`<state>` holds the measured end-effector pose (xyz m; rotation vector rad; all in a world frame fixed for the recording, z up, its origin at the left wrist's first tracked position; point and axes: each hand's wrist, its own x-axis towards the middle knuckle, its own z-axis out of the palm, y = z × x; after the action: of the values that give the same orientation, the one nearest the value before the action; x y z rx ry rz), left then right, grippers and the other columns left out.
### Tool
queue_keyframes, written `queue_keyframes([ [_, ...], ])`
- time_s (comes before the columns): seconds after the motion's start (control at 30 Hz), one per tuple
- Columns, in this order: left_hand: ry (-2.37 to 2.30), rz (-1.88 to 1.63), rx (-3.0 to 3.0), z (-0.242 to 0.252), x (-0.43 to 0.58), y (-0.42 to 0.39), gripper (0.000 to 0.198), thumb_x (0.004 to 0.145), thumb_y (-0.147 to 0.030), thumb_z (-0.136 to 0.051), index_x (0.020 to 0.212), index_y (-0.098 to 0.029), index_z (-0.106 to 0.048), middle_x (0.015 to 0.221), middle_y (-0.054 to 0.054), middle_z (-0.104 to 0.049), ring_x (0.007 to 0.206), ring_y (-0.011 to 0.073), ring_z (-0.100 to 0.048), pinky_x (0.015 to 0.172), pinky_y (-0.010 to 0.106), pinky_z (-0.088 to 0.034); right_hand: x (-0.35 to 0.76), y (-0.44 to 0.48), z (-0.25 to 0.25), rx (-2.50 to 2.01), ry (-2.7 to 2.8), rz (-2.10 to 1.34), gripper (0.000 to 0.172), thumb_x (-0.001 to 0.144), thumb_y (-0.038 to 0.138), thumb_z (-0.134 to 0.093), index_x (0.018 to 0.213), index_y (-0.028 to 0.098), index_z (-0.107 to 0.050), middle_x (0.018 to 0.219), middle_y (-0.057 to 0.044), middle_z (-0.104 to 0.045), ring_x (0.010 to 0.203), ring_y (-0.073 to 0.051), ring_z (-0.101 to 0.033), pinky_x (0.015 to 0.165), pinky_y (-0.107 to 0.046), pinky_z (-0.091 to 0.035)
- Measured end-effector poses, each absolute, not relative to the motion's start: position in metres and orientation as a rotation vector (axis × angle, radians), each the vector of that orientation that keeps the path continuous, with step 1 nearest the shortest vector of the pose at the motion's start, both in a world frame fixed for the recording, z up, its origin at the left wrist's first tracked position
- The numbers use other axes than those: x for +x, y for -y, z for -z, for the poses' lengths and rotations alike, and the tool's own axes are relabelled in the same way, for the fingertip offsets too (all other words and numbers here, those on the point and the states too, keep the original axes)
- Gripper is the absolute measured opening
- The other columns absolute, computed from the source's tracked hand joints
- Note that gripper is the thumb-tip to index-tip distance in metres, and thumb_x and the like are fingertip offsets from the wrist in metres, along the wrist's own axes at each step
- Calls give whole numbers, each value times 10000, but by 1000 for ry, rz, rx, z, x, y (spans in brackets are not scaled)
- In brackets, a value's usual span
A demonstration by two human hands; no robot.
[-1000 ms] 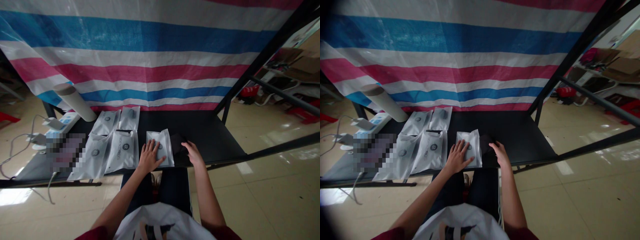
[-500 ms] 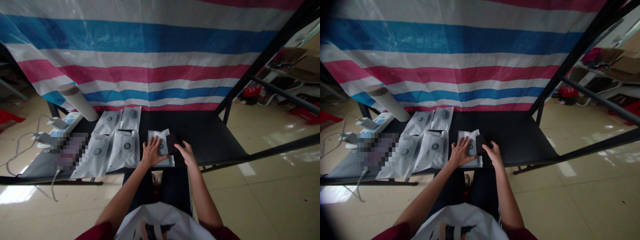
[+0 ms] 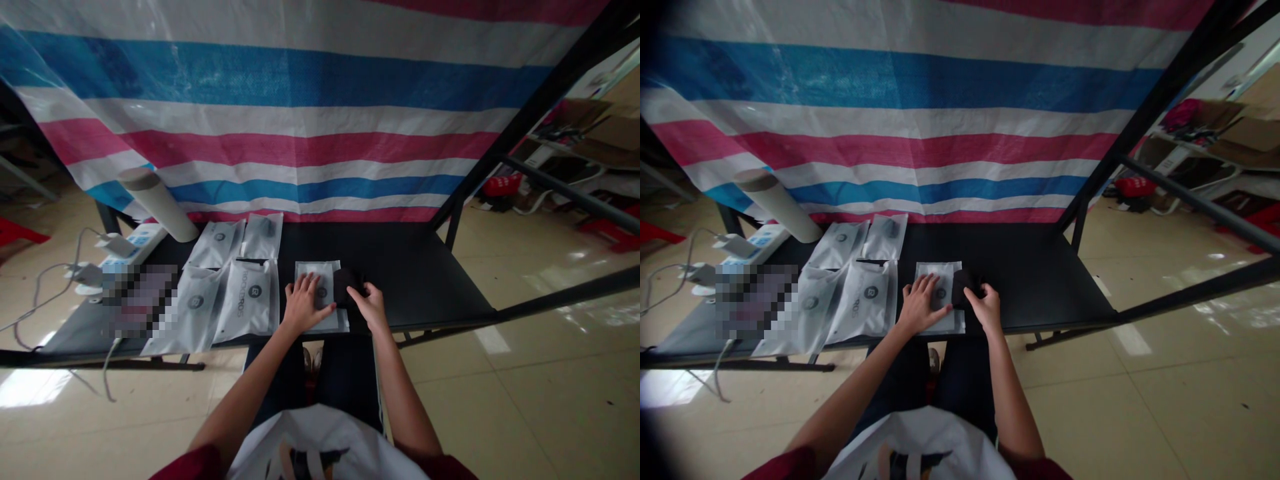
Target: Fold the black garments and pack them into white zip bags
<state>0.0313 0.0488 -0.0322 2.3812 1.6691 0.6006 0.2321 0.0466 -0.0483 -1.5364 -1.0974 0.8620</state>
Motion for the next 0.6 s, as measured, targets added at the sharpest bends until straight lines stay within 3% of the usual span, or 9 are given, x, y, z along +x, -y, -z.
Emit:
queue_keyframes([
  [0.13,-1565,-877,2266,25,21,-39,598,893,-542,-492,1362,-178,-429,1328,146,-544,1224,312,-493,993,474,-403,231,-44,33,-1464,1020,-941,448,706,587,-704,801,151,-672,746,-55,-692,738,-205,-629,615,-267,-446],
  [0.37,-1486,-1073,2077,23,13,-27,779,800,-442,-660,1422,-202,-256,1319,138,-476,1187,274,-544,919,401,-506,233,-52,18,-1349,1088,-1052,402,668,504,-772,853,153,-703,822,-50,-712,770,-196,-633,676,-279,-462],
  [0.6,-1794,-1019,2004,24,2,-30,546,781,-189,-574,1283,-215,-361,1292,122,-442,1038,242,-604,754,358,-548,236,-53,17,-1301,1078,-1151,438,707,500,-755,976,155,-733,983,-86,-745,923,-244,-670,779,-320,-502],
])
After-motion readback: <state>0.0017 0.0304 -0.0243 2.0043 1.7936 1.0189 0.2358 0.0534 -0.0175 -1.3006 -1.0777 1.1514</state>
